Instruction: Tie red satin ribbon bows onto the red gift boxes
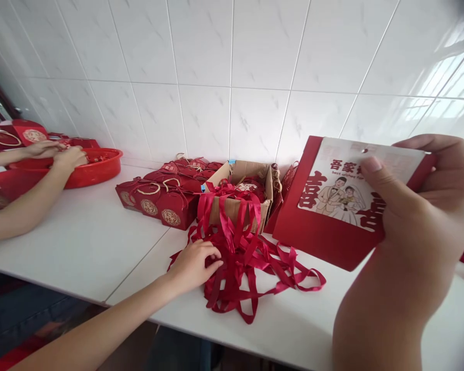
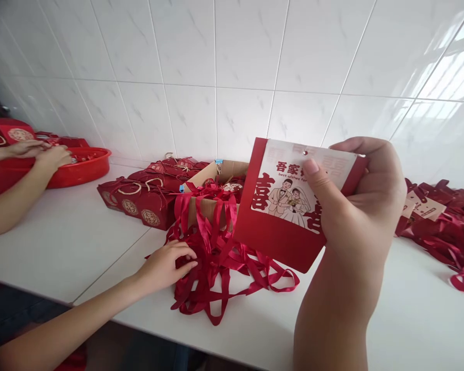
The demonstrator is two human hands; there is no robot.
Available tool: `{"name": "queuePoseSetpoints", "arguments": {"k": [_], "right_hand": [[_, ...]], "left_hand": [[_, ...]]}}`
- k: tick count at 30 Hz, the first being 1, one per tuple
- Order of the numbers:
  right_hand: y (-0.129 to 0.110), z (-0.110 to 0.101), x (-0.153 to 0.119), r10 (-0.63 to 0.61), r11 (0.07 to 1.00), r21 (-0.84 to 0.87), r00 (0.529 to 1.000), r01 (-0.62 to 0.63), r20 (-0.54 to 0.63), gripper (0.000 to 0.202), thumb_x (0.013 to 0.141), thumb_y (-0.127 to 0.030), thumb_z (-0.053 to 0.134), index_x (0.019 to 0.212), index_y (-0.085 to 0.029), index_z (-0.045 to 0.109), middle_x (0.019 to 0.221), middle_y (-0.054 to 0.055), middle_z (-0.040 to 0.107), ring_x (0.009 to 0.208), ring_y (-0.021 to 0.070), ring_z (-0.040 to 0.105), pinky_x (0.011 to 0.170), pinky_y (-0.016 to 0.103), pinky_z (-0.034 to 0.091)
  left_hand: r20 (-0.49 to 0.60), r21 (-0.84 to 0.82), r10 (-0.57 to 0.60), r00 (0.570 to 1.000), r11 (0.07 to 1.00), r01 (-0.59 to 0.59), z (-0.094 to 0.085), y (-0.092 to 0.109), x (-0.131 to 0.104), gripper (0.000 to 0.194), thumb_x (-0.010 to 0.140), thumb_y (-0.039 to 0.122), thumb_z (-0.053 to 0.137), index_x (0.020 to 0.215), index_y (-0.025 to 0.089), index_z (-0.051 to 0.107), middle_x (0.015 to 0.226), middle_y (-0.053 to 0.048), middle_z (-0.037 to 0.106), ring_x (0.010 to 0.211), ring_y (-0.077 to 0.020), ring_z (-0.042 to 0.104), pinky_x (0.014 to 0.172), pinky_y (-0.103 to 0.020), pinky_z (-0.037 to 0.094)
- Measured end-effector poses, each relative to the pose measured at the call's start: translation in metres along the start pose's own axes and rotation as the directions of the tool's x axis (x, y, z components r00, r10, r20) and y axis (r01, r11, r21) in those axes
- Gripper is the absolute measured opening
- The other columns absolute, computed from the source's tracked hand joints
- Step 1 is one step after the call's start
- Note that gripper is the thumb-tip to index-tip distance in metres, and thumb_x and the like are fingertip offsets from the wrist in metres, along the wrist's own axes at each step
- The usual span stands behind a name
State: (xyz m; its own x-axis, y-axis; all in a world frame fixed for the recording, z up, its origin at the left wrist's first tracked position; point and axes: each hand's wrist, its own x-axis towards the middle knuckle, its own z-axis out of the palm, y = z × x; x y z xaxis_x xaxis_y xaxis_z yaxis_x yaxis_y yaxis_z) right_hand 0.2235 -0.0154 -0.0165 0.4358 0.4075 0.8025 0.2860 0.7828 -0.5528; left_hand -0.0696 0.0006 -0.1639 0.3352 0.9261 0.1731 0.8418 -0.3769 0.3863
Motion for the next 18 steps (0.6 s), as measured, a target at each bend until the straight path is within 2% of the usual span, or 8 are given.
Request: {"name": "queuePoseSetpoints", "arguments": {"k": [4, 7, 11, 13, 15, 16, 18], "right_hand": [[-0.003, -0.004, 0.0, 0.003, 1.0, -0.021, 1.0, -0.002, 0.001, 0.025, 0.069, -0.02, 0.077, 0.088, -0.02, 0.06, 0.074, 0.0, 0.058, 0.059, 0.0115, 0.056, 0.047, 0.024, 0.05], [-0.007, -0.006, 0.0, -0.002, 0.999, -0.033, 1.0, 0.002, 0.0, 0.023, 0.071, -0.02, 0.076, 0.088, -0.021, 0.061, 0.074, 0.0, 0.058, 0.058, 0.0105, 0.057, 0.046, 0.023, 0.051], [-0.008, -0.007, 0.0, 0.019, 1.0, -0.016, 0.999, -0.018, 0.03, 0.024, 0.07, -0.021, 0.077, 0.089, -0.022, 0.061, 0.071, -0.002, 0.057, 0.056, 0.0103, 0.058, 0.044, 0.021, 0.053], [-0.008, -0.005, 0.0, 0.057, 0.998, 0.007, 0.996, -0.058, 0.068, 0.026, 0.071, -0.022, 0.077, 0.09, -0.022, 0.06, 0.071, -0.001, 0.058, 0.055, 0.011, 0.059, 0.043, 0.021, 0.053], [-0.008, -0.002, -0.002, 0.082, 0.995, 0.048, 0.992, -0.086, 0.092, 0.027, 0.07, -0.023, 0.078, 0.09, -0.021, 0.059, 0.069, -0.001, 0.058, 0.053, 0.0109, 0.059, 0.041, 0.02, 0.052], [-0.009, -0.001, -0.003, 0.091, 0.993, 0.069, 0.99, -0.099, 0.107, 0.028, 0.07, -0.024, 0.078, 0.09, -0.021, 0.059, 0.068, -0.001, 0.058, 0.052, 0.0109, 0.058, 0.04, 0.019, 0.052], [-0.01, 0.004, -0.006, 0.126, 0.985, 0.1, 0.979, -0.143, 0.158, 0.03, 0.069, -0.026, 0.079, 0.091, -0.022, 0.06, 0.066, -0.002, 0.058, 0.049, 0.0112, 0.058, 0.038, 0.019, 0.051]], "left_hand": [[0.041, 0.052, -0.007, 0.999, 0.999, 0.005, 0.005, 0.0, 0.001, 0.026, 0.082, 0.042, 0.06, 0.092, 0.022, 0.072, 0.09, -0.004, 0.072, 0.09, -0.0245, 0.062, 0.079, -0.035, 0.047], [0.079, 0.078, 0.016, 0.997, 0.997, -0.023, 0.007, -0.004, 0.0, 0.023, 0.083, 0.035, 0.06, 0.098, 0.024, 0.074, 0.096, -0.003, 0.073, 0.094, -0.024, 0.062, 0.087, -0.037, 0.045], [0.051, 0.103, 0.071, 0.996, 0.992, -0.076, -0.002, -0.005, 0.003, 0.019, 0.084, 0.032, 0.059, 0.087, 0.026, 0.077, 0.089, -0.003, 0.071, 0.085, -0.0212, 0.059, 0.082, -0.035, 0.046], [-0.042, 0.11, 0.1, 0.994, 0.989, -0.095, -0.02, 0.0, 0.008, 0.02, 0.084, 0.035, 0.059, 0.08, 0.026, 0.077, 0.084, -0.004, 0.069, 0.08, -0.0204, 0.056, 0.076, -0.034, 0.046], [-0.224, 0.102, 0.132, 0.966, 0.989, -0.111, -0.048, 0.012, 0.016, 0.024, 0.086, 0.039, 0.057, 0.079, 0.025, 0.075, 0.083, -0.004, 0.069, 0.08, -0.0204, 0.055, 0.074, -0.034, 0.045], [-0.339, 0.1, 0.163, 0.926, 0.986, -0.136, -0.064, 0.021, 0.02, 0.023, 0.086, 0.039, 0.058, 0.079, 0.025, 0.075, 0.082, -0.003, 0.069, 0.08, -0.0203, 0.055, 0.075, -0.034, 0.045], [-0.549, 0.087, 0.236, 0.802, 0.97, -0.227, -0.095, 0.043, 0.03, 0.018, 0.085, 0.036, 0.061, 0.083, 0.024, 0.073, 0.084, -0.003, 0.069, 0.085, -0.0201, 0.058, 0.078, -0.033, 0.047]]}}
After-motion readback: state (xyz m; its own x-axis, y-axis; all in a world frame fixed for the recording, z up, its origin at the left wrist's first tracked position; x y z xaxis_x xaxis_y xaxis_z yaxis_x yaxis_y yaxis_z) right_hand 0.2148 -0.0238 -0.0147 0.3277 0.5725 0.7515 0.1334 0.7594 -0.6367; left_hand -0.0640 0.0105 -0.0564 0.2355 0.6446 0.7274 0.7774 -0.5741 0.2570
